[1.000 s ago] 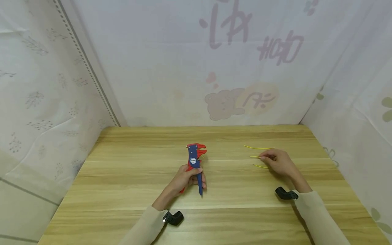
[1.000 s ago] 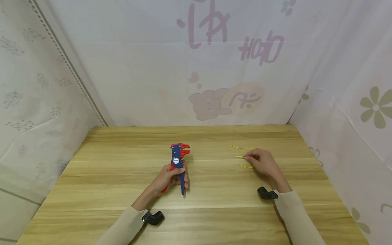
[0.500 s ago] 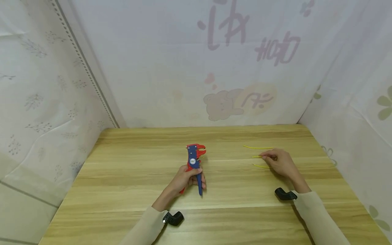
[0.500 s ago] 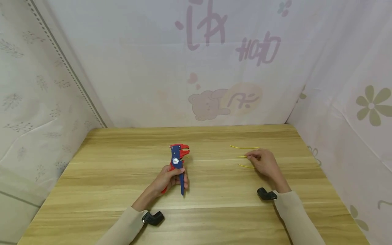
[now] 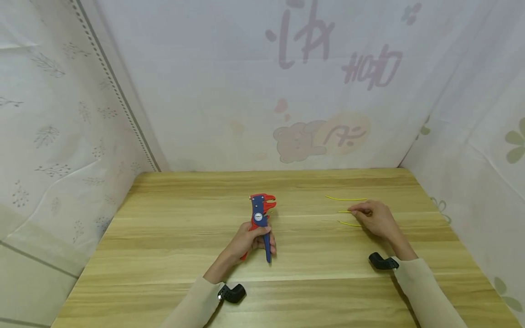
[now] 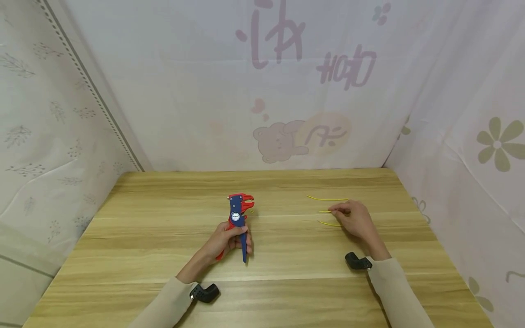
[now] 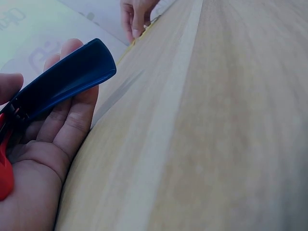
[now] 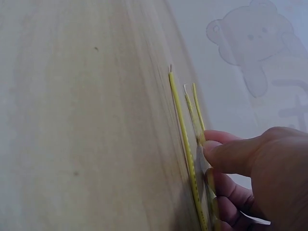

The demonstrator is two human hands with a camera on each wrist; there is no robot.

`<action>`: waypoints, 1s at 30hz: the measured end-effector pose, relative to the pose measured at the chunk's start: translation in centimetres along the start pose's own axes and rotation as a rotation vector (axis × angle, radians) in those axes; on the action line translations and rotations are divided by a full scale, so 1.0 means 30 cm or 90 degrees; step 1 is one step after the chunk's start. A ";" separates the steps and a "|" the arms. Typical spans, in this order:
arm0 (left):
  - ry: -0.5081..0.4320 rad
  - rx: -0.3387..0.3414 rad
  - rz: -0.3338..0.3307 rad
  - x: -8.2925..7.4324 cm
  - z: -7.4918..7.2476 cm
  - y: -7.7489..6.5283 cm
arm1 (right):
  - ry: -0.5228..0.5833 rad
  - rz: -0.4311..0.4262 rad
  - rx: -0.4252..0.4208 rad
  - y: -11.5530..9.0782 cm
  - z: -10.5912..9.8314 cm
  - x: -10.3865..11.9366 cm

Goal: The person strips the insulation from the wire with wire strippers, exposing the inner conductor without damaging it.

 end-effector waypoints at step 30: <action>0.008 0.000 0.005 -0.003 0.001 0.002 | 0.000 0.049 0.028 0.082 0.009 0.022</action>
Point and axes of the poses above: each hand's wrist, its own y-axis towards the middle knuckle, its own z-axis out of the palm, x = y × z, the point moved 7 cm from there along y, towards the middle knuckle, and after that the axes turned 11 degrees about -x, right-handed, at the moved point
